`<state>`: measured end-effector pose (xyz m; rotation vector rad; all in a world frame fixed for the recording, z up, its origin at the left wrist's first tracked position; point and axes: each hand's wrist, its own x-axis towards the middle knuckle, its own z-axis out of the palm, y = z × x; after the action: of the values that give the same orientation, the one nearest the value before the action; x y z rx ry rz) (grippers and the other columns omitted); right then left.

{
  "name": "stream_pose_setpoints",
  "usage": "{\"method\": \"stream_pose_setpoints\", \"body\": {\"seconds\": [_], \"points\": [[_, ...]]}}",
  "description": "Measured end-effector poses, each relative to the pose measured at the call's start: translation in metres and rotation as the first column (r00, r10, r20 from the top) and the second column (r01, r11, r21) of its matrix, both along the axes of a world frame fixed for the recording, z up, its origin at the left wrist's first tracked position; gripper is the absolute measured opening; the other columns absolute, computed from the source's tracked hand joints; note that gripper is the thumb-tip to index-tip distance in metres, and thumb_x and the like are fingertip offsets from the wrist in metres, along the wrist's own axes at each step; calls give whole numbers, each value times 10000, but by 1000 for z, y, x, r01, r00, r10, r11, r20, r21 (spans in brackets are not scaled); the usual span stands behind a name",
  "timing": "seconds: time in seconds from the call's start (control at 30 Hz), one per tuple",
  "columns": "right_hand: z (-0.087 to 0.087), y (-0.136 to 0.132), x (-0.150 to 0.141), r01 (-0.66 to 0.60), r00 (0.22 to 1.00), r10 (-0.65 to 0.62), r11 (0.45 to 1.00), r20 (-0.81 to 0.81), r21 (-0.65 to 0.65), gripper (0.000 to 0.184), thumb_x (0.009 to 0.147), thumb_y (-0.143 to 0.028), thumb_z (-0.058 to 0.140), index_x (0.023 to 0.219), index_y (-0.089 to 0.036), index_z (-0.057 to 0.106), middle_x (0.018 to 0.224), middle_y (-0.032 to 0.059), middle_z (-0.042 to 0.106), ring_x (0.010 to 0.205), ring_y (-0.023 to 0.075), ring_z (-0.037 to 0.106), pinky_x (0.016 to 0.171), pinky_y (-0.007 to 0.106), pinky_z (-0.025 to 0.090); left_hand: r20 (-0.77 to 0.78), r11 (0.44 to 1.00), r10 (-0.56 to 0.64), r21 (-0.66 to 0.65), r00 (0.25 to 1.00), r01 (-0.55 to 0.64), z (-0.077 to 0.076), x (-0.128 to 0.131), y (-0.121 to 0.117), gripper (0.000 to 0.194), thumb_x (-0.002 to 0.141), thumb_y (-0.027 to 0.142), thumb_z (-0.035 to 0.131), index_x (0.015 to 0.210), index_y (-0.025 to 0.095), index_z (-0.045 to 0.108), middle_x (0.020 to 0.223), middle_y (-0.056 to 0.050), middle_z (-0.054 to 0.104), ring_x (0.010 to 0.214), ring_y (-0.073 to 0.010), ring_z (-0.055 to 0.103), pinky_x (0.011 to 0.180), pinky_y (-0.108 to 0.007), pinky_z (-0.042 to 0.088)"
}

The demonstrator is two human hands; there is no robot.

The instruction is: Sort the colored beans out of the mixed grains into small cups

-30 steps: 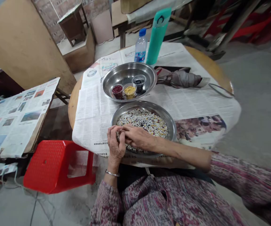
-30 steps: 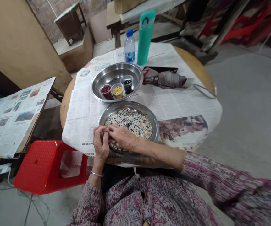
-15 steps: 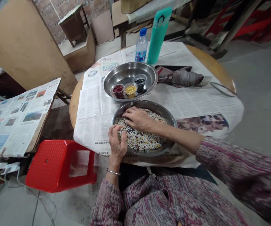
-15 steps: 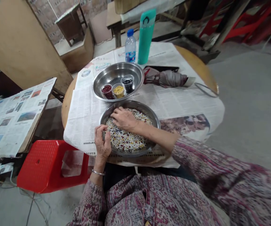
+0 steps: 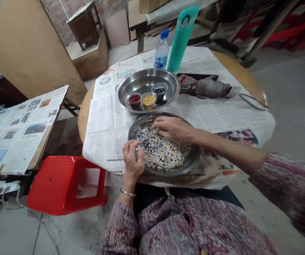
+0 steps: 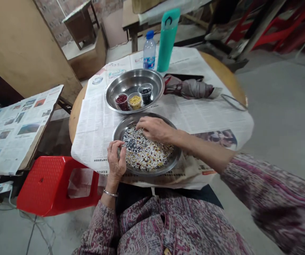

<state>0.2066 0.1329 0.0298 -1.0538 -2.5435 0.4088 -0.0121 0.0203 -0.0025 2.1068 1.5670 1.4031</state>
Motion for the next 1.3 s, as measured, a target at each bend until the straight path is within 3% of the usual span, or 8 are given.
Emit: {"method": "stream_pose_setpoints", "body": {"seconds": [0.2,0.43,0.57,0.77,0.9,0.97,1.13,1.3], "points": [[-8,3,-18,214,969,-212,977,127,-7,268,949,-337,551,1126,-226,719,1089,105,718,969,243,653,803,359,512,-2,1000,-4,2,1000,4,1,0,-1,189,1069,314,480,1088,205,633,1040,-88,686,1069,-225,639,970,-393,504],[-7,-54,2,-193,977,210,941,36,-277,126,935,-232,566,926,-224,691,898,52,713,828,193,656,782,333,494,5,1000,-14,6,1000,14,0,0,-1,187,1067,307,489,1089,204,644,1054,-81,699,1100,-224,638,1002,-401,496],[-9,-81,9,-255,959,276,941,64,-224,143,910,-196,606,957,-252,730,945,61,727,866,211,678,748,332,493,-12,1000,-9,-3,1000,9,0,0,-2,192,1072,317,487,1074,206,644,1051,-82,701,1103,-224,640,1010,-402,494],[-13,-51,3,-6,993,12,998,121,-57,265,942,-179,521,1035,-263,755,1051,80,736,969,234,676,757,341,508,20,1000,-25,18,999,25,0,1,-1,176,1069,298,503,1052,201,648,1038,-77,706,1097,-219,633,1022,-397,482],[-10,-30,-4,259,953,-260,966,156,25,297,968,-338,535,1165,-228,728,1155,130,699,1111,308,621,812,400,531,30,1000,-23,18,999,22,0,1,-1,171,1065,286,506,1043,200,651,1034,-78,707,1091,-218,641,1005,-386,486],[-11,-28,-9,287,946,-284,958,155,2,362,943,-413,582,1204,-194,706,1159,151,680,1092,314,619,816,403,532,34,1000,-26,17,999,26,0,1,0,168,1064,280,507,1041,199,652,1030,-78,709,1086,-218,642,1005,-388,483],[-17,-38,-31,100,994,-104,982,-20,-161,188,841,-167,570,959,-194,714,947,85,708,868,210,629,816,340,502,38,999,-28,25,999,27,0,1,0,166,1063,279,511,1032,198,652,1032,-75,711,1071,-215,638,1005,-391,479],[-19,-63,-51,-90,973,25,957,-231,-277,218,799,-73,538,867,-181,715,848,51,725,785,174,632,777,309,499,37,1000,-27,7,999,26,1,2,-1,198,1074,300,479,1048,197,647,1033,-75,703,1074,-213,637,992,-387,490]]}}
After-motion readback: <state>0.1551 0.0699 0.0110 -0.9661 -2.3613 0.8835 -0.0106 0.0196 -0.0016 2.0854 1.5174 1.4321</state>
